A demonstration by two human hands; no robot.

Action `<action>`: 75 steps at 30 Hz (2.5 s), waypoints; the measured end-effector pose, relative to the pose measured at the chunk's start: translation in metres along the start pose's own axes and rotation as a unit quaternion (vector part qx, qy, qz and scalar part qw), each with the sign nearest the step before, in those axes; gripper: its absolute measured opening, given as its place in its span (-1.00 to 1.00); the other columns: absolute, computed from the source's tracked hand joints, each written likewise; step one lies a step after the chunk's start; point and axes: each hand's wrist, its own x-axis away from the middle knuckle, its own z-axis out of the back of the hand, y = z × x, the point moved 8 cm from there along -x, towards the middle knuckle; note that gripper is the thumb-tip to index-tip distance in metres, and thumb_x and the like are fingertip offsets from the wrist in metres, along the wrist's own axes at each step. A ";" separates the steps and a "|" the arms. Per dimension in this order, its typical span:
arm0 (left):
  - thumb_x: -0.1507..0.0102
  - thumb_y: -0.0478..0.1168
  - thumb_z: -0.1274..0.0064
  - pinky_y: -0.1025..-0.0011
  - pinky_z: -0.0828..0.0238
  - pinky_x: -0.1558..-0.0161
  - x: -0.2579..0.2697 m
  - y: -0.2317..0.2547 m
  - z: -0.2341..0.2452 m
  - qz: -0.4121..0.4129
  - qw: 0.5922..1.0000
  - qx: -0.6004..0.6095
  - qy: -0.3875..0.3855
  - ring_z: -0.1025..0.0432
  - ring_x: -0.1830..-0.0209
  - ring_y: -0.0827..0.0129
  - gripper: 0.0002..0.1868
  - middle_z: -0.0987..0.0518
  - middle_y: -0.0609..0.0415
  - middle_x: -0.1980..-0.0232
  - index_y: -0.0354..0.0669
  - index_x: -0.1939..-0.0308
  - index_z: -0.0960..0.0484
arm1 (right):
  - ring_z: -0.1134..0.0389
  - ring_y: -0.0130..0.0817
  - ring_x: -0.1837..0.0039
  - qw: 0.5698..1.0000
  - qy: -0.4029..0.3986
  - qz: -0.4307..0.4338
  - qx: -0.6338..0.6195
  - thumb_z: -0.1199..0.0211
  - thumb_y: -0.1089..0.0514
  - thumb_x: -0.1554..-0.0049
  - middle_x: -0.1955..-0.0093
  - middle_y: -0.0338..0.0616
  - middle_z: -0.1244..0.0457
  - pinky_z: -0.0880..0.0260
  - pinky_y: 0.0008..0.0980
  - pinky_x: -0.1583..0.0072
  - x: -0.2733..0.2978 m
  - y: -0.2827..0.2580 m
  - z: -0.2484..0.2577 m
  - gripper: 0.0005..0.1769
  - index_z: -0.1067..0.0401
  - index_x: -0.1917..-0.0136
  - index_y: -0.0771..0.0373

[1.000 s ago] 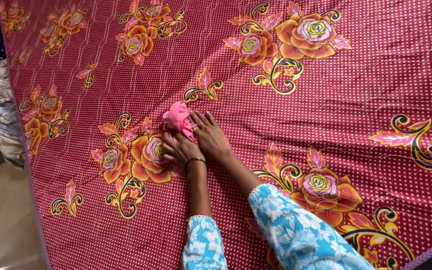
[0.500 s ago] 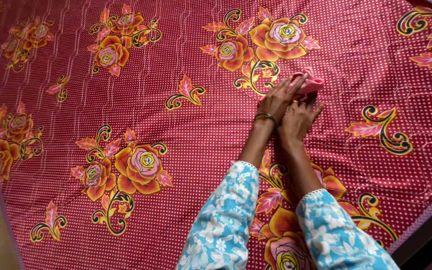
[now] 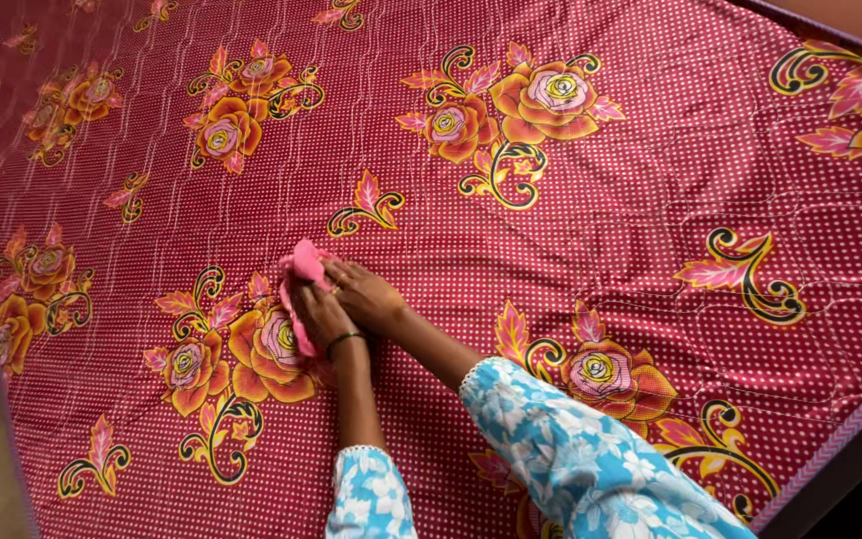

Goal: The person wipes the surface of a floral-patterned mattress using a pink cloth. They move around the mattress, cleaning different sections and edges while sitting on the floor.

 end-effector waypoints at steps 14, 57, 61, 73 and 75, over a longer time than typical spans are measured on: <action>-0.45 -0.26 0.33 0.27 0.04 -0.57 0.208 0.278 -0.260 -0.319 0.896 0.038 -0.307 -0.09 -0.59 0.15 -0.46 -0.24 -0.07 -0.58 -0.08 -0.53 -0.33 | -0.26 -0.14 -0.38 0.885 -0.006 -0.402 0.235 -0.22 0.05 -0.15 -0.16 -0.03 -0.38 -0.13 -0.12 -0.42 0.284 0.177 0.140 -0.70 -0.62 -0.06 0.19; -0.28 -0.27 0.02 0.27 -0.63 0.34 0.321 0.309 -0.047 -0.178 0.939 -0.201 -0.215 -0.59 0.11 0.04 -0.62 -0.41 -0.22 -0.19 -0.27 -0.16 -0.37 | 0.12 0.02 -0.68 0.953 -0.012 -0.299 0.048 -0.14 0.15 -0.05 -0.58 0.17 -0.07 0.21 0.02 -0.62 0.393 0.060 0.167 -0.59 -0.55 -0.12 0.38; -0.32 -0.30 0.05 0.20 -0.63 0.11 0.364 0.397 -0.118 -0.362 0.901 -0.105 -0.215 -0.57 0.02 0.02 -0.53 -0.37 -0.20 -0.21 -0.40 -0.29 -0.31 | 0.10 0.06 -0.65 0.903 0.082 -0.394 0.152 -0.11 0.18 -0.13 -0.58 0.22 -0.07 0.22 0.09 -0.58 0.456 0.117 0.216 -0.46 -0.48 -0.36 0.36; -0.30 -0.33 0.05 0.13 -0.61 0.44 0.359 0.208 0.090 -0.090 0.874 -0.244 -0.411 -0.62 0.36 -0.09 -0.50 -0.14 -0.44 -0.48 -0.20 -0.31 -0.23 | 0.26 0.19 -0.67 0.921 -0.233 -0.275 0.145 -0.01 0.09 -0.16 -0.67 0.35 0.15 0.39 0.07 -0.57 0.381 -0.105 0.137 -0.51 -0.48 -0.20 0.47; -0.23 -0.33 0.02 0.15 -0.62 0.46 0.379 0.219 0.106 -0.140 0.892 -0.217 -0.371 -0.62 0.37 -0.10 -0.44 -0.18 -0.50 -0.41 -0.28 -0.31 -0.23 | 0.24 0.18 -0.65 0.933 -0.177 -0.278 0.144 -0.02 0.10 -0.07 -0.62 0.32 0.10 0.37 0.08 -0.55 0.392 -0.122 0.146 -0.42 -0.43 -0.28 0.47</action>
